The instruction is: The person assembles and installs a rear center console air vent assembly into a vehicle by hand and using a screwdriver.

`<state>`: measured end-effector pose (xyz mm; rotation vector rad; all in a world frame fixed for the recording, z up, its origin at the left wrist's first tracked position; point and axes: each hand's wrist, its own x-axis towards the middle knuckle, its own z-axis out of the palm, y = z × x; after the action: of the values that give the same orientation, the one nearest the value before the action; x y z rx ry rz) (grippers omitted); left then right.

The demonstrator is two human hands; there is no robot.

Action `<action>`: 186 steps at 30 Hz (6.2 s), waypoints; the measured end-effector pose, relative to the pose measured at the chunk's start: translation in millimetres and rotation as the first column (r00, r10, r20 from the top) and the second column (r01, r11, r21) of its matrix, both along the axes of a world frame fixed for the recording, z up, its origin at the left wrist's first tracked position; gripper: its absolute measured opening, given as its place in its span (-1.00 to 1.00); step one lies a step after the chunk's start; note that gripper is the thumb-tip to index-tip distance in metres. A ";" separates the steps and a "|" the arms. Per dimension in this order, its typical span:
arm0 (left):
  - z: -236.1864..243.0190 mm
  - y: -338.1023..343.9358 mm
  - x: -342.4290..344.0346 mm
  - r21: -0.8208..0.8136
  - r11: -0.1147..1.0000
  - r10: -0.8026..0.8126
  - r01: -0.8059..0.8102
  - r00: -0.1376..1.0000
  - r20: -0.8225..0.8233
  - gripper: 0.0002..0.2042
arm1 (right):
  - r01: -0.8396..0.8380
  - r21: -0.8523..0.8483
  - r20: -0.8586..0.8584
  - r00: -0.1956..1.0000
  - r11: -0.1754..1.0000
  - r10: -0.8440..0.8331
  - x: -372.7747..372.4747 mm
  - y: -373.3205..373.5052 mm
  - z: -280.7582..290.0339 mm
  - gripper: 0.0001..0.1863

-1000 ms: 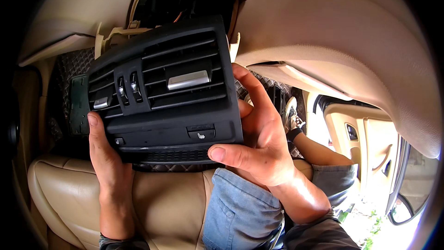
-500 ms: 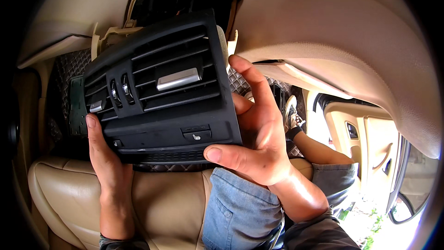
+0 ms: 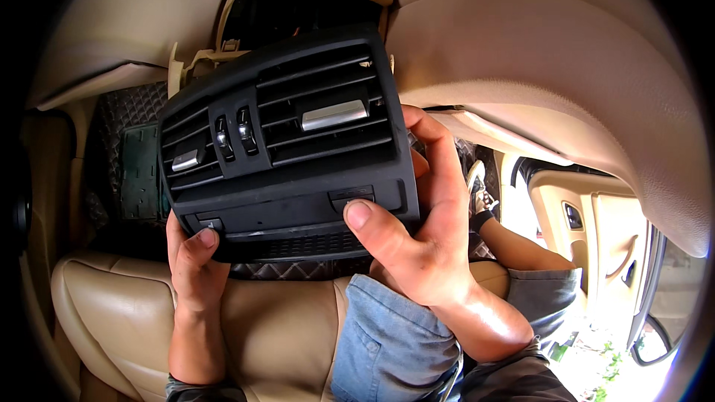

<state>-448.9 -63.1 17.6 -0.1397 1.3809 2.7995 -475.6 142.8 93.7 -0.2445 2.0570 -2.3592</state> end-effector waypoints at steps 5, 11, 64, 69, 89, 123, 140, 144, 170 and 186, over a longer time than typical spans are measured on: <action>1.6 -5.9 -3.3 0.048 0.997 -0.066 0.065 0.998 0.019 -0.49 | -0.032 -0.039 -0.052 0.998 0.999 0.030 1.9 2.9 -7.4 -0.17; -4.8 -7.0 -4.1 0.040 0.996 -0.082 0.082 0.997 0.010 -0.48 | 0.034 -0.031 0.001 0.999 0.999 -0.034 4.8 -2.6 -1.1 -0.20; -25.1 -2.5 3.7 -0.392 0.876 0.301 -0.281 0.954 -0.013 -0.51 | -0.182 -0.084 0.056 0.981 0.980 0.187 4.5 9.1 -1.8 -0.15; -20.3 0.5 1.4 -0.367 0.907 0.235 -0.207 0.972 0.031 -0.53 | -0.147 0.076 0.003 0.989 0.986 0.147 5.8 4.6 -3.5 -0.19; -20.3 0.2 -3.5 -0.328 0.924 0.259 -0.196 0.953 0.159 -0.47 | -0.162 -0.072 0.056 0.984 0.984 0.167 15.7 5.6 -6.1 -0.11; 3.5 -27.5 -0.2 0.069 0.976 0.193 -0.206 0.968 0.159 -0.53 | -0.271 0.628 -0.412 0.679 0.730 0.607 -21.2 -43.8 1.2 -0.69; -19.6 -26.5 -8.6 0.068 0.970 0.215 -0.234 0.952 0.216 -0.52 | -0.610 0.742 -0.022 0.394 0.280 0.919 -41.1 -81.7 -34.1 -0.58; -17.6 -26.1 -9.8 0.088 0.968 0.210 -0.234 0.953 0.220 -0.51 | -0.693 0.640 0.099 0.503 0.331 0.859 -38.6 -90.5 -44.5 -0.56; -36.8 -33.2 -11.3 0.214 0.934 0.197 -0.287 0.911 0.363 -0.50 | -0.828 0.255 0.425 0.560 0.500 0.711 -5.2 -82.7 -13.9 -0.46; -39.8 -32.7 -43.8 0.323 0.900 0.133 -0.292 0.891 0.434 -0.40 | -0.698 0.127 0.392 0.688 0.705 0.610 -14.6 -50.8 -24.6 -0.20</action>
<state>-492.7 -95.8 -22.2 -0.8566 0.7534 2.9111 -490.2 92.1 69.1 -0.4682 1.6998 -1.5448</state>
